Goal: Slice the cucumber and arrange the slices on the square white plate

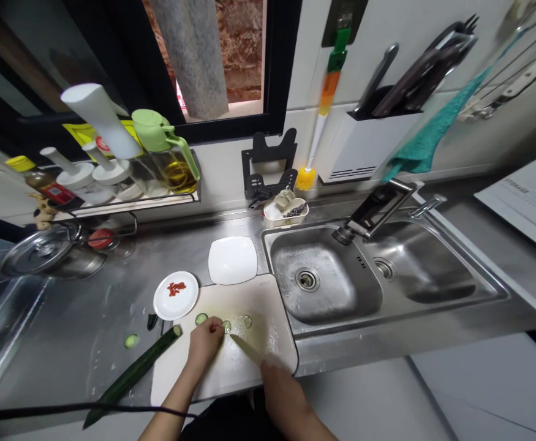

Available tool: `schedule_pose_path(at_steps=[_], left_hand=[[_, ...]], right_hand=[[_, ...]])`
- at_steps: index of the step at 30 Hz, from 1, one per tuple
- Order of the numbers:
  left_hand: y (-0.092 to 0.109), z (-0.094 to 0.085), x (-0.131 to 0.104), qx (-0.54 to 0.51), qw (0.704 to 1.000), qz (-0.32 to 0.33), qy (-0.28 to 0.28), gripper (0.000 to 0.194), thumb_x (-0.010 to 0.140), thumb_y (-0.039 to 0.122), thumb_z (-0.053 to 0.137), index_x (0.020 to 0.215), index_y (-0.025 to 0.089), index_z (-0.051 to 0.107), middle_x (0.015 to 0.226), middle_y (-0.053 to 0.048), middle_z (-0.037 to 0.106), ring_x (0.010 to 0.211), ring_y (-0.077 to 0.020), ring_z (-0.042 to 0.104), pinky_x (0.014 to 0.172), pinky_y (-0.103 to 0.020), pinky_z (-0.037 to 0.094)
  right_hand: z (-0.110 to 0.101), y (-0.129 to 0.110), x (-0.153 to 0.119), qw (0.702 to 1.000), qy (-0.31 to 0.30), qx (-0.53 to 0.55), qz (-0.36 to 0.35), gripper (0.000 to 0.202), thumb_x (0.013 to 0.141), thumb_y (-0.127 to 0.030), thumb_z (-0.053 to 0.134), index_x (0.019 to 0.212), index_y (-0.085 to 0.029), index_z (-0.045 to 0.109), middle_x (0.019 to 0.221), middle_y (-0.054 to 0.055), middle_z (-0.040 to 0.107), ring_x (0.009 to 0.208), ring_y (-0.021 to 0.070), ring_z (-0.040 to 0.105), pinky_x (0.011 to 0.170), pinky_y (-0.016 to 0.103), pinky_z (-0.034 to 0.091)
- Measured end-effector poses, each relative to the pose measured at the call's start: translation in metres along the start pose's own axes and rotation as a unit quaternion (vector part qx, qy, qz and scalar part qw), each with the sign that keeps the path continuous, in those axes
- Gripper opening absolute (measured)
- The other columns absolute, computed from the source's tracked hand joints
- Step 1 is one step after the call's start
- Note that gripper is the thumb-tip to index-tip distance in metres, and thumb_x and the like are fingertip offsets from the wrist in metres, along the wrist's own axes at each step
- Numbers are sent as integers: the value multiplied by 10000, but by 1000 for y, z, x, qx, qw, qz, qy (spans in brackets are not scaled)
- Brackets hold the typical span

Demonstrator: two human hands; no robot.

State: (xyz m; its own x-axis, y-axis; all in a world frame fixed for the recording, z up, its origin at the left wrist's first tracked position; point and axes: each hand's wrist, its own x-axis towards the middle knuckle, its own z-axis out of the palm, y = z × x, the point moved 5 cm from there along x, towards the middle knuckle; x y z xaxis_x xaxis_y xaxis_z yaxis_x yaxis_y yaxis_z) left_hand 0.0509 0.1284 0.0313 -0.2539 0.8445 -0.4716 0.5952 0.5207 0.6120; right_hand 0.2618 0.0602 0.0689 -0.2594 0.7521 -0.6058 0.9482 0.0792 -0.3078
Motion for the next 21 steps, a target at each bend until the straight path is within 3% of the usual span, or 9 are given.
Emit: schedule_pose_path(at_steps=[3,11,21], left_hand=[[1,0,-2,8,1000,5,13,148,784,179,544,831,204,681,771,-10,708,744,-138,642,677,-211,392],[1,1,0,34,999,-6,16,149,794,183,528,761,201,672,714,-10,693,689,-138,625,643,-214,370],[-1,2,3,33,999,-14,15,144,787,177,532,742,198,668,718,-13,691,712,-144,629,654,-214,369]], right_hand=[[-2,-2,0,999,-40,-20,20,520,821,-5,313,1264,-131,555,1084,156,670,1002,244,628,836,312,464],[-18,-28,11,999,-21,-21,21,520,805,14,319,1238,-151,554,1011,124,693,950,216,647,807,289,455],[-19,-31,16,999,-41,-27,20,515,792,28,302,1201,-134,570,1044,129,688,974,233,646,796,306,474]])
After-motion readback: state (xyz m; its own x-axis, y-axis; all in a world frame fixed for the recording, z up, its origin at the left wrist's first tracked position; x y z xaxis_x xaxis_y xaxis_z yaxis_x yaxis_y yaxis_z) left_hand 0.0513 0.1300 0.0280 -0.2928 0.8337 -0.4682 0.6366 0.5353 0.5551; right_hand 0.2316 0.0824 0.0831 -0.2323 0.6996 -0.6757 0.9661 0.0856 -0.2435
